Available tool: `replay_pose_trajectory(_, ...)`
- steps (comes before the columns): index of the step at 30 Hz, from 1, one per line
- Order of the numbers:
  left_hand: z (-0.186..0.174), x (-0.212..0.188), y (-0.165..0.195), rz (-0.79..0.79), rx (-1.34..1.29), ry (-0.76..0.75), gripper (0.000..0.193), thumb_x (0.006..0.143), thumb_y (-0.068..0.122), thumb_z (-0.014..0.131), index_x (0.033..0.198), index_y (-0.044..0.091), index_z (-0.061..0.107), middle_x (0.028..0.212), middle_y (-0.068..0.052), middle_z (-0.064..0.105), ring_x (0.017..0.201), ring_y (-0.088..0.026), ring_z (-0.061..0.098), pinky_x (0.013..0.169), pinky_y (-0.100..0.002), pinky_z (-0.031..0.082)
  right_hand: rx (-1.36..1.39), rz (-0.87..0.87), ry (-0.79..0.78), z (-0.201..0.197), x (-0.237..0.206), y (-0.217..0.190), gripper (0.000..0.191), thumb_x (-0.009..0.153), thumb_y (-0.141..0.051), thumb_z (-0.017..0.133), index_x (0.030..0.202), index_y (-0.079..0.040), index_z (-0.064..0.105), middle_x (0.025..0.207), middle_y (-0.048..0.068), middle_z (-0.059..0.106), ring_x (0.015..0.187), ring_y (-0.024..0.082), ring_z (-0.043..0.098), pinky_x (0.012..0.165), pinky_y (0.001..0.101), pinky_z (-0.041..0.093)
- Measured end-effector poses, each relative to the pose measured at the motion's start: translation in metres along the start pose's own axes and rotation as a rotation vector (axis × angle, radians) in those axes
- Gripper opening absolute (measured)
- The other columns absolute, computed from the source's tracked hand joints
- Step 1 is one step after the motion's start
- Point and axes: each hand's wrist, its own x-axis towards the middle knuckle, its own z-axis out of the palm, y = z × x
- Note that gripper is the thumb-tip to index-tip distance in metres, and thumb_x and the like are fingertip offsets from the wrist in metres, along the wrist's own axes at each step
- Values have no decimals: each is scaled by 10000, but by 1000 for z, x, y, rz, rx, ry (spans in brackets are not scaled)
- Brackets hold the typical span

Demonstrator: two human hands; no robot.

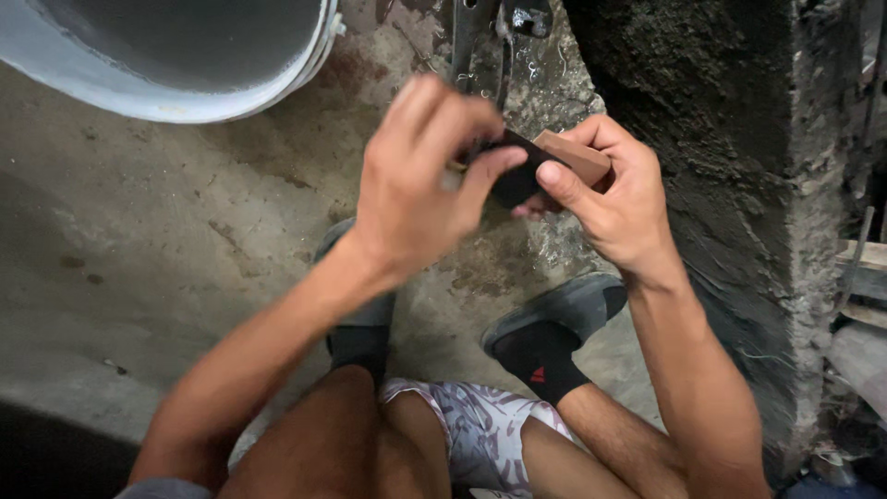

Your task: The person scrubs a small dark metal part with a yellow sponge, repeatedly dipping it in a white bucket of water and rinsing it under a running tap. The person turns the part over to clean different sides and continues scrubbing until the clip ends.

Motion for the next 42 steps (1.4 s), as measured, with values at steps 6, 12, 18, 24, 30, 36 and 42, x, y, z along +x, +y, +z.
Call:
replay_pose_trajectory(6,13,-24,10,47,29,62,343,926,114,857,1195,25,662,1162,-120,655,1064,-315,652,900,-382,551,-290,-160,82,7,-7,3,301,1043,-224,765,1194,-19,606,1051,13,656,933,42,579,836,206,497)
replay_pose_trajectory(12,15,-26,12,-145,-157,63,317,920,96,833,1193,18,691,1180,-147,717,1078,-304,727,948,-367,591,-168,-182,0,13,-9,1,321,1055,-271,710,1197,-31,552,1249,21,624,1064,48,567,935,220,486)
replay_pose_trajectory(18,11,-27,10,-266,-291,0,307,935,89,790,1219,21,693,1188,-157,741,1089,-265,753,955,-342,594,-65,-175,-59,16,-6,1,323,1094,-281,660,1232,-22,524,1267,50,597,1062,83,577,934,247,500)
replay_pose_trajectory(24,15,-30,1,-395,-427,-57,397,977,117,742,1350,27,643,1240,-157,755,1127,-213,757,977,-327,598,184,-16,-121,19,-3,1,370,1081,-316,518,1308,-25,489,1220,117,621,1063,182,663,914,368,591)
replay_pose_trajectory(30,22,-38,-14,-572,-677,-142,442,1043,143,596,1475,61,553,1216,-114,757,1073,-184,726,937,-302,610,235,-159,-84,18,-5,-11,357,1065,-210,569,1319,33,510,1365,182,586,1259,226,602,1142,377,500)
replay_pose_trajectory(36,23,-41,-45,-713,-1029,-286,445,1101,322,447,1416,32,568,1154,-86,724,1000,-159,723,885,-278,622,-708,-745,-7,28,-13,-25,351,856,-90,797,1127,-58,576,1404,163,517,1328,281,550,1088,353,529)
replay_pose_trajectory(42,14,-42,-53,-721,-1214,-454,458,1174,355,502,1354,-48,627,1098,-71,718,862,-72,594,712,-233,471,-1003,-728,-134,41,-18,-29,377,781,-49,897,1069,-53,655,1393,136,611,1341,369,554,1173,490,468)
